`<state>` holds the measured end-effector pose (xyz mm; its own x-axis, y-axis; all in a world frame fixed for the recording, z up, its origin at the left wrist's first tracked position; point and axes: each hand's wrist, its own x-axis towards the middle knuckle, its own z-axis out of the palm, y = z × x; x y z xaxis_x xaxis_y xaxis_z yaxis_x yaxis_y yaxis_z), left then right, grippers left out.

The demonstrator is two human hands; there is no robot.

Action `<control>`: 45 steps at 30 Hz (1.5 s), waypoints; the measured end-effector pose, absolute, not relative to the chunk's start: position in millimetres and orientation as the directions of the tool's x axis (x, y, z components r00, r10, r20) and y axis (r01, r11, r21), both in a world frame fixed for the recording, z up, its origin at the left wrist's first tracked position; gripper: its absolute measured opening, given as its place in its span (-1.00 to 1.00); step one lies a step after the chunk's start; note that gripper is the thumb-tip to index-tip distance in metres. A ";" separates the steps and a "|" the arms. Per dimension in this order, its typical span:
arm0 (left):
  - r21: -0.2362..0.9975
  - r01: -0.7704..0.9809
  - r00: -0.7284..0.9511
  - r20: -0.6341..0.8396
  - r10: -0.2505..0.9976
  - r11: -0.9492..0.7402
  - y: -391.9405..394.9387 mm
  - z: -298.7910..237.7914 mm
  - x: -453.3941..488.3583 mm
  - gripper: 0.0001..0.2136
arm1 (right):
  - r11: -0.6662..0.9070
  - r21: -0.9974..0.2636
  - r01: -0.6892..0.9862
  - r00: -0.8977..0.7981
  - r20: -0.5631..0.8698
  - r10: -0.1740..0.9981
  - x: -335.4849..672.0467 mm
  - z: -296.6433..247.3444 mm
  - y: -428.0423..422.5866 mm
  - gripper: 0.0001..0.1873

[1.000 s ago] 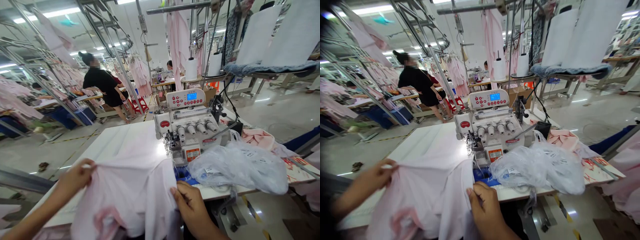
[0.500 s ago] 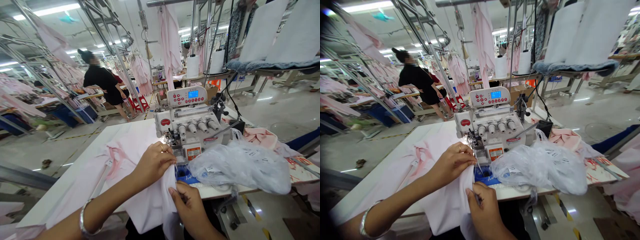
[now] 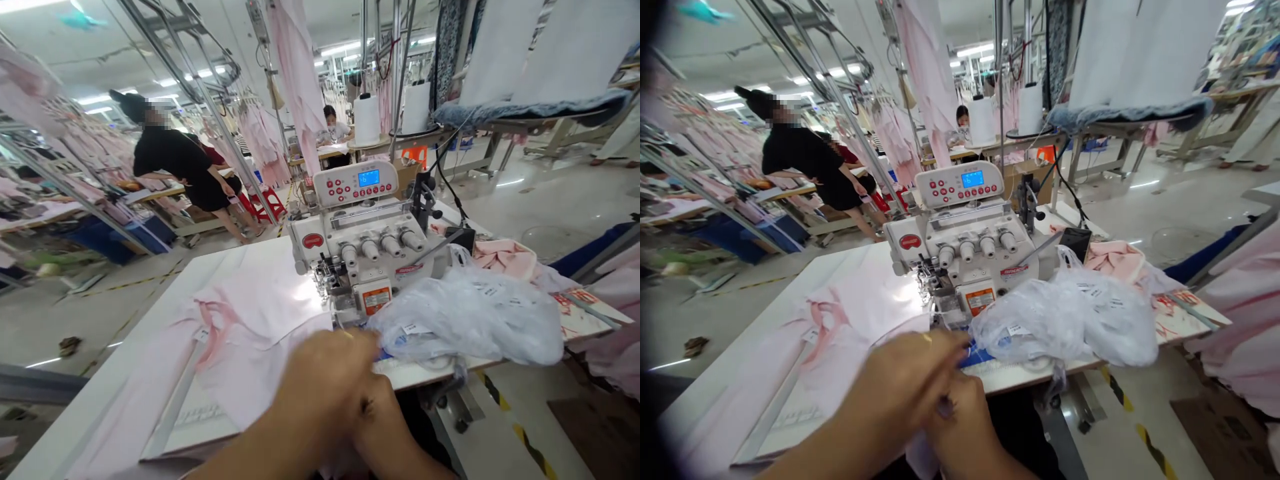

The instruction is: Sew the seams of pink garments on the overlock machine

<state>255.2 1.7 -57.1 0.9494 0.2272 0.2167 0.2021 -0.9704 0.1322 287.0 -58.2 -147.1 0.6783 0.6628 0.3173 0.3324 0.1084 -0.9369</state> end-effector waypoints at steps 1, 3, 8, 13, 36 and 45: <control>0.095 0.279 0.916 0.274 0.294 -0.956 15.1 -56.3 249.3 -0.80 | 0.128 -0.940 0.316 0.641 0.311 0.702 293.7 -148.3 -65.8 -0.63; 0.070 0.340 0.877 0.336 0.343 -0.938 41.6 -54.7 242.6 -0.79 | 0.163 -0.966 0.203 0.562 0.251 0.788 303.7 -150.9 -79.6 -0.63; 0.272 0.302 0.900 0.235 0.367 -0.914 76.8 -49.3 246.4 -0.82 | 0.206 -0.978 0.030 0.497 0.194 0.846 304.8 -150.4 -88.3 -0.61; 0.317 0.285 0.925 0.156 0.346 -0.904 77.7 -45.7 249.1 -0.85 | 0.253 -0.967 0.030 0.462 0.238 0.855 304.3 -145.9 -87.3 -0.58; -0.031 0.236 0.881 0.428 0.201 -0.971 57.1 -62.5 244.7 -0.88 | 0.243 -0.969 0.046 0.450 0.238 0.861 306.3 -148.8 -91.9 -0.63; 0.152 0.310 0.879 0.330 0.344 -0.939 67.8 -52.7 257.4 -0.86 | 0.243 -0.969 0.039 0.465 0.233 0.854 306.9 -147.8 -87.9 -0.62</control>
